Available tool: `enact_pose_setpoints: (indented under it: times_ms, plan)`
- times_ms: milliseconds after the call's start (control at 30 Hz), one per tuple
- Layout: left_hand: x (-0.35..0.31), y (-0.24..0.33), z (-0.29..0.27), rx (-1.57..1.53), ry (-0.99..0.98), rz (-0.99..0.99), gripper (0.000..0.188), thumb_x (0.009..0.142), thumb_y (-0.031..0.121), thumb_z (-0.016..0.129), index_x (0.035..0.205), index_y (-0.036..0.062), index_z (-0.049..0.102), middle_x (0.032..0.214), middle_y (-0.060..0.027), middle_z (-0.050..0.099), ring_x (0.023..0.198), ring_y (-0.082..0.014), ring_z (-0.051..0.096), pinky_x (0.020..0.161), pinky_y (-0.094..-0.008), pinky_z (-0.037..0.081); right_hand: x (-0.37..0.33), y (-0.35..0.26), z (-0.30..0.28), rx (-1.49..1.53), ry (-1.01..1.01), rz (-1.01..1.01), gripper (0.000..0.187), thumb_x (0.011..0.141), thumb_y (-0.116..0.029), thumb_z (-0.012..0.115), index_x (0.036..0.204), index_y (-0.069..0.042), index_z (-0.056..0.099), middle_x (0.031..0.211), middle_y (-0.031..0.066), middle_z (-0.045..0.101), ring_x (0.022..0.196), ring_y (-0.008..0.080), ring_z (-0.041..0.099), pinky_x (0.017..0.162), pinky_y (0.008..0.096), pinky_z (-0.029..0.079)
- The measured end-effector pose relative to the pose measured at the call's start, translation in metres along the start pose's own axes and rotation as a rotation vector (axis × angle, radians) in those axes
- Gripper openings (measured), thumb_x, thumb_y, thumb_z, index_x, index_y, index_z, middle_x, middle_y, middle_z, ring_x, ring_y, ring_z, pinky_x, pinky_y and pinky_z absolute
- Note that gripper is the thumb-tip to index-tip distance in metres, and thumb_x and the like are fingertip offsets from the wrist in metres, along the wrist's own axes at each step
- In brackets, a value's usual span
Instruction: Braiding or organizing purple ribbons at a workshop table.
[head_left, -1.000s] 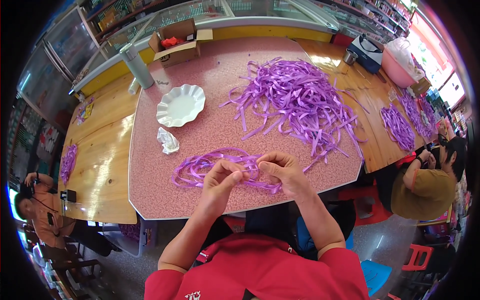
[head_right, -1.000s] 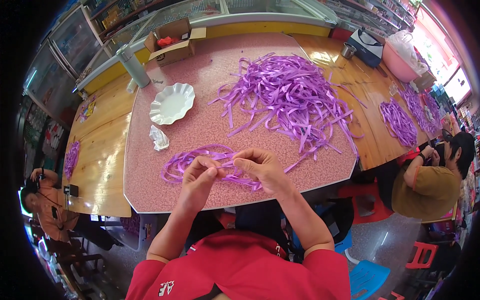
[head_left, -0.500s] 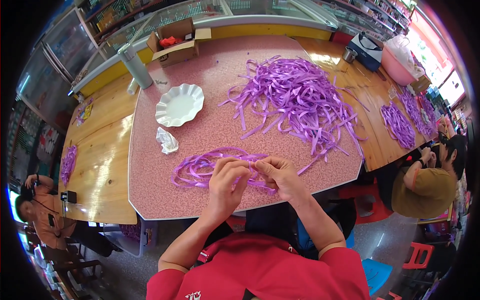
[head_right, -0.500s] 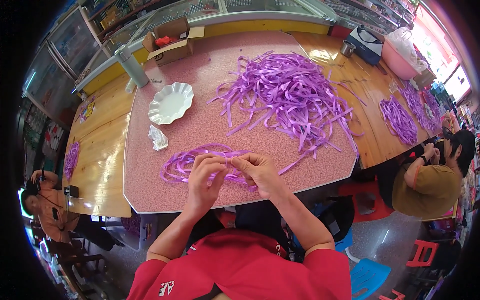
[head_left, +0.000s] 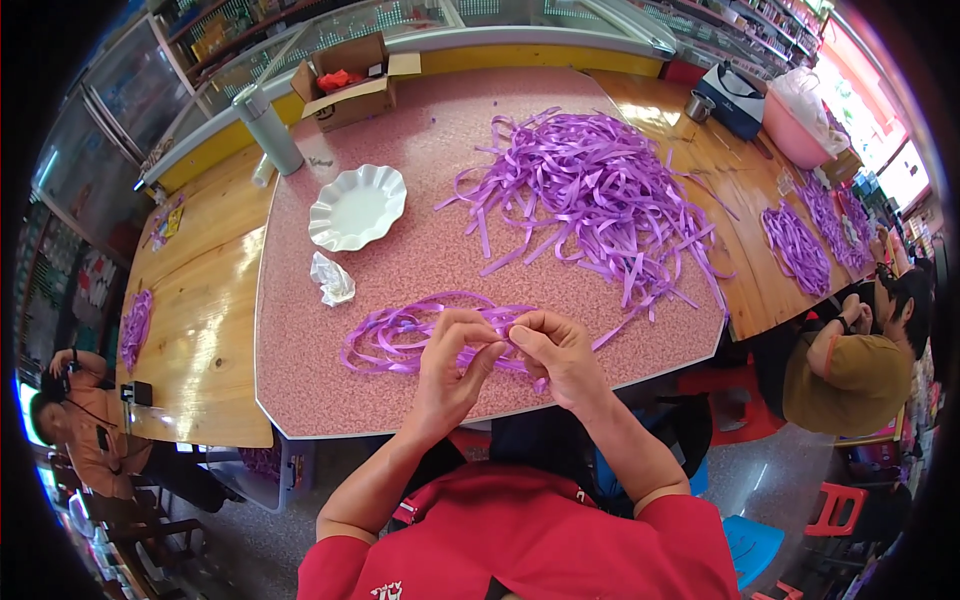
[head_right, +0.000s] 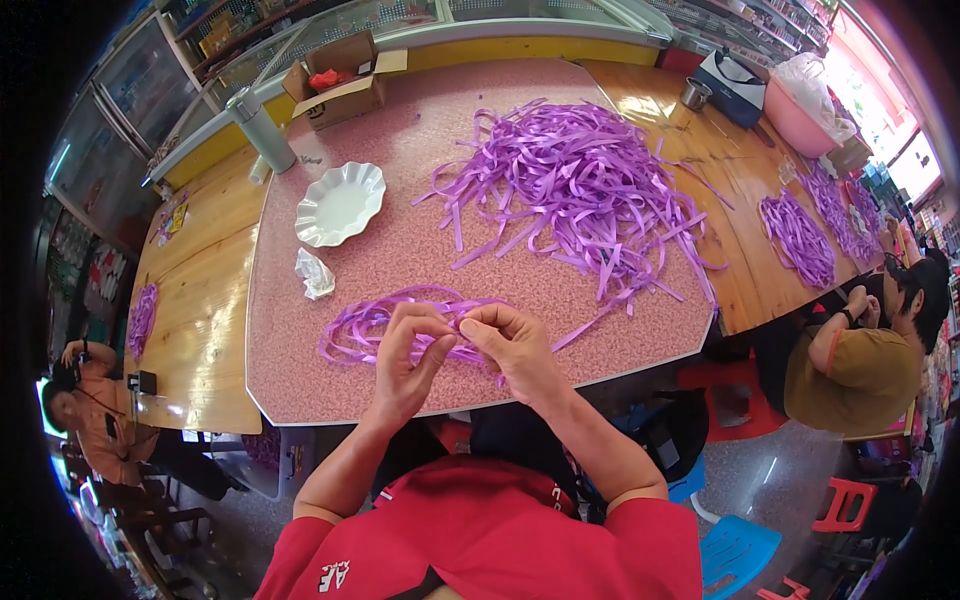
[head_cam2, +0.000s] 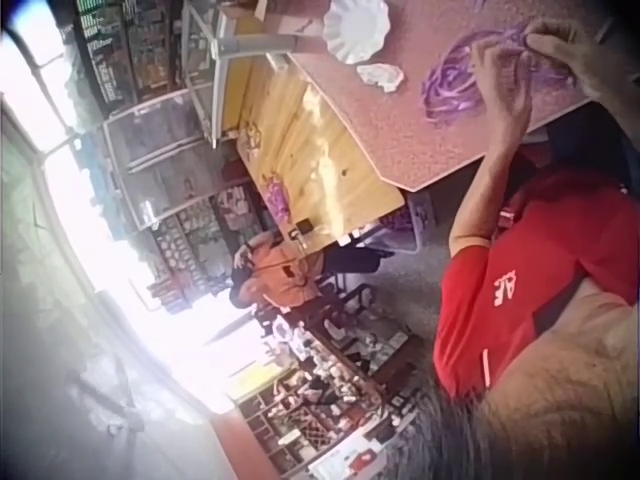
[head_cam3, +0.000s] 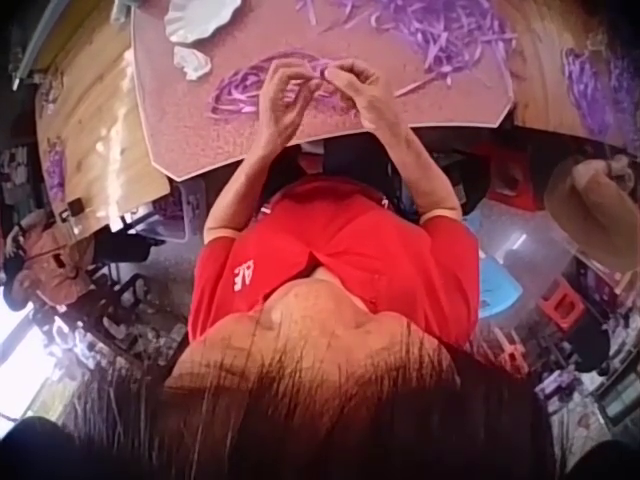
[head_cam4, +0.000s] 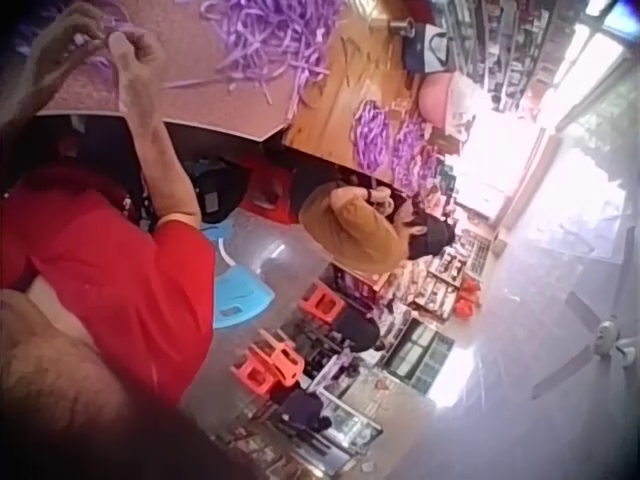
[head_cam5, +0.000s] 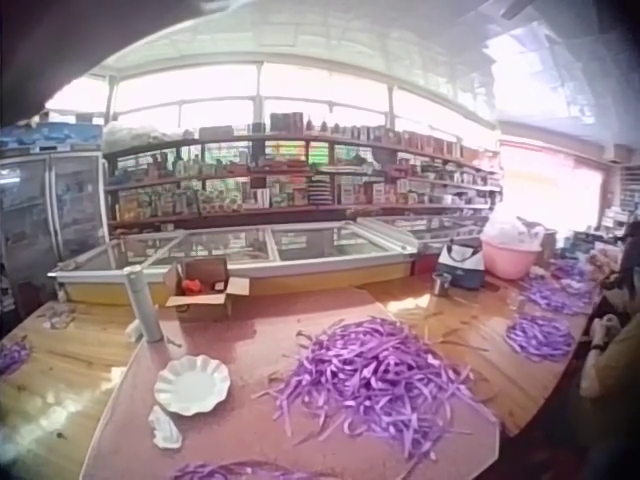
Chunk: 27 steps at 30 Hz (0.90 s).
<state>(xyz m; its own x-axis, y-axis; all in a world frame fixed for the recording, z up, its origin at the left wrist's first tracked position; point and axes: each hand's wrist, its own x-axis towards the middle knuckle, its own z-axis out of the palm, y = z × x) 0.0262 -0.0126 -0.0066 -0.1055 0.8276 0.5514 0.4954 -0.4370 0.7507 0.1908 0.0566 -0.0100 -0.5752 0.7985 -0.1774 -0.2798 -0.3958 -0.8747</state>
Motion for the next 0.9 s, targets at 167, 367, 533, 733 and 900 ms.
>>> enact_pose_setpoints:
  times_ms: [167,367,533,733,900]
  plan:
    - [-0.002,-0.006,0.010,-1.139,-0.010,-0.658,0.013,0.102,0.020,0.063,0.103,0.0066,0.062,0.105,-0.0013,0.063,0.098,-0.0125,0.059,0.088,-0.0300,0.049,0.004,0.009,0.002,-0.580,-0.011,-0.757,0.008,0.096,-0.004,0.066,0.104,-0.004,0.066,0.089,0.0021,0.062,0.069,0.0089,0.058,0.056,0.0249,0.046]
    - [0.004,-0.010,-0.002,-1.286,-0.088,-0.809,0.011,0.102,0.019,0.063,0.102,0.0083,0.064,0.103,-0.0011,0.065,0.099,-0.0119,0.061,0.092,-0.0307,0.049,0.006,-0.017,-0.008,-1.037,-0.207,-1.064,0.023,0.086,0.002,0.073,0.106,-0.007,0.067,0.093,0.0089,0.061,0.076,0.0256,0.065,0.059,0.0324,0.051]
    - [0.003,0.001,-0.003,-1.150,-0.008,-0.743,0.011,0.101,0.017,0.064,0.104,0.0061,0.065,0.105,-0.0020,0.066,0.099,-0.0114,0.062,0.091,-0.0306,0.049,0.004,-0.020,-0.005,-1.110,-0.151,-1.071,0.024,0.084,0.003,0.074,0.104,-0.006,0.067,0.093,0.0089,0.062,0.075,0.0262,0.064,0.059,0.0345,0.052]
    - [-0.006,0.006,0.007,-0.959,0.037,-0.586,0.011,0.098,0.008,0.066,0.108,0.0040,0.064,0.108,-0.0023,0.065,0.102,-0.0090,0.059,0.090,-0.0259,0.047,0.007,-0.017,-0.002,-1.013,-0.093,-1.060,0.020,0.085,0.002,0.074,0.103,-0.005,0.067,0.094,0.0099,0.062,0.076,0.0271,0.066,0.058,0.0346,0.053]
    - [-0.009,-0.001,0.014,-0.841,0.103,-0.457,0.013,0.099,0.008,0.067,0.110,0.0030,0.063,0.108,-0.0011,0.061,0.101,-0.0080,0.057,0.089,-0.0230,0.046,0.004,-0.017,0.002,-0.920,-0.095,-0.949,0.016,0.088,0.000,0.073,0.101,-0.002,0.066,0.093,0.0103,0.063,0.074,0.0261,0.067,0.059,0.0338,0.054]
